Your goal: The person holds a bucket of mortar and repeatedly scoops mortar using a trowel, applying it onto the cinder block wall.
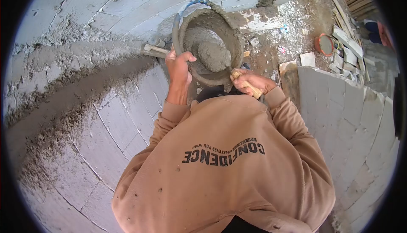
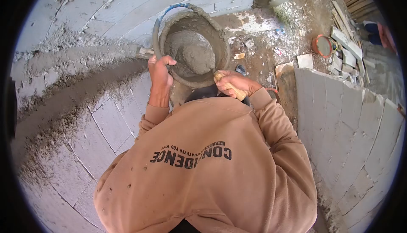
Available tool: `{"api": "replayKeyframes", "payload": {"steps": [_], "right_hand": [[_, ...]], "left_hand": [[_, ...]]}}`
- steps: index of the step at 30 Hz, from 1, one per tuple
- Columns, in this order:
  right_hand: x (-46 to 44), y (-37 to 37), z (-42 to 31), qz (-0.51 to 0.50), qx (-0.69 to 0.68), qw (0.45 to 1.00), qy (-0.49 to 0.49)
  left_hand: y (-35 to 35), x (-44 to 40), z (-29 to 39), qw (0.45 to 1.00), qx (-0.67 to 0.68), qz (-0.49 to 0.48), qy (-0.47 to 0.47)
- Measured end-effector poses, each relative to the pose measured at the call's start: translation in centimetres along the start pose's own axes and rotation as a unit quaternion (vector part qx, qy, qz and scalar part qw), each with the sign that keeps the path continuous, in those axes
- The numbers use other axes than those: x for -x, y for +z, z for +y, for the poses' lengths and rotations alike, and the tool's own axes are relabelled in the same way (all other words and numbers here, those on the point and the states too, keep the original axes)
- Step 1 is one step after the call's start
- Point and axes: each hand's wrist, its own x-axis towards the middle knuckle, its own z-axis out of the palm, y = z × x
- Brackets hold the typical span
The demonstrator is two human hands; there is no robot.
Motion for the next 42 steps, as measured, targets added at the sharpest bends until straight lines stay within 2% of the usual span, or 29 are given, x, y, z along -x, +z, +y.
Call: {"api": "replayKeyframes", "payload": {"steps": [5,7,9,13,14,16,19,22,25,28,31,34,37,38,40,42], "right_hand": [[1.7,1.3,-0.8,-0.028,-0.074,0.994,-0.080],[2.1,0.2,-0.7,-0.078,-0.118,0.983,-0.117],[2.9,0.0,-1.5,-0.138,-0.196,0.959,-0.150],[4.3,-0.8,-5.7,-0.208,-0.230,0.914,-0.263],[5.2,-0.7,-7.4,-0.204,-0.221,0.903,-0.307],[7.4,-0.7,-10.8,-0.210,-0.191,0.879,-0.382],[12.4,2.3,-16.1,-0.143,-0.172,0.815,-0.534],[17.7,4.3,-21.9,-0.128,-0.103,0.715,-0.679],[22.7,5.9,-28.0,-0.092,-0.051,0.580,-0.808],[27.9,7.1,-33.6,0.042,-0.018,0.426,-0.904],[32.2,7.3,-38.4,0.218,-0.020,0.303,-0.928],[33.6,4.4,-44.6,0.348,-0.036,0.127,-0.928],[32.3,1.0,-49.7,0.473,-0.034,0.071,-0.878],[30.9,-0.6,-51.6,0.538,-0.033,0.102,-0.836],[29.3,-1.1,-52.1,0.600,0.021,0.085,-0.795],[26.5,-1.2,-49.5,0.601,0.246,0.369,-0.665]], "left_hand": [[-0.2,-0.8,-1.1,1.000,0.005,0.019,0.003],[0.4,-0.8,-1.1,0.999,0.027,0.034,0.012],[0.6,-0.9,-1.4,0.999,0.024,0.041,-0.004],[1.5,-1.5,-2.7,0.996,0.009,0.087,0.032],[2.7,-1.0,-2.3,0.992,0.014,0.122,0.029],[1.7,-2.5,-4.1,0.992,0.014,0.119,0.035],[3.8,-1.1,-3.5,0.987,-0.021,0.152,0.046],[4.0,-1.7,-4.9,0.983,0.018,0.178,0.039],[4.3,-1.1,-5.8,0.980,0.025,0.189,0.051],[4.7,-0.4,-7.0,0.969,0.072,0.219,0.086],[6.7,2.1,-6.3,0.963,0.048,0.258,0.061],[8.4,4.3,-5.9,0.958,0.060,0.276,0.052],[7.5,5.0,-6.8,0.959,0.063,0.272,0.033],[7.4,5.2,-7.0,0.958,0.067,0.274,0.039],[7.2,5.9,-7.4,0.957,0.075,0.277,0.048],[6.5,6.8,-7.8,0.953,0.069,0.293,0.048]]}}
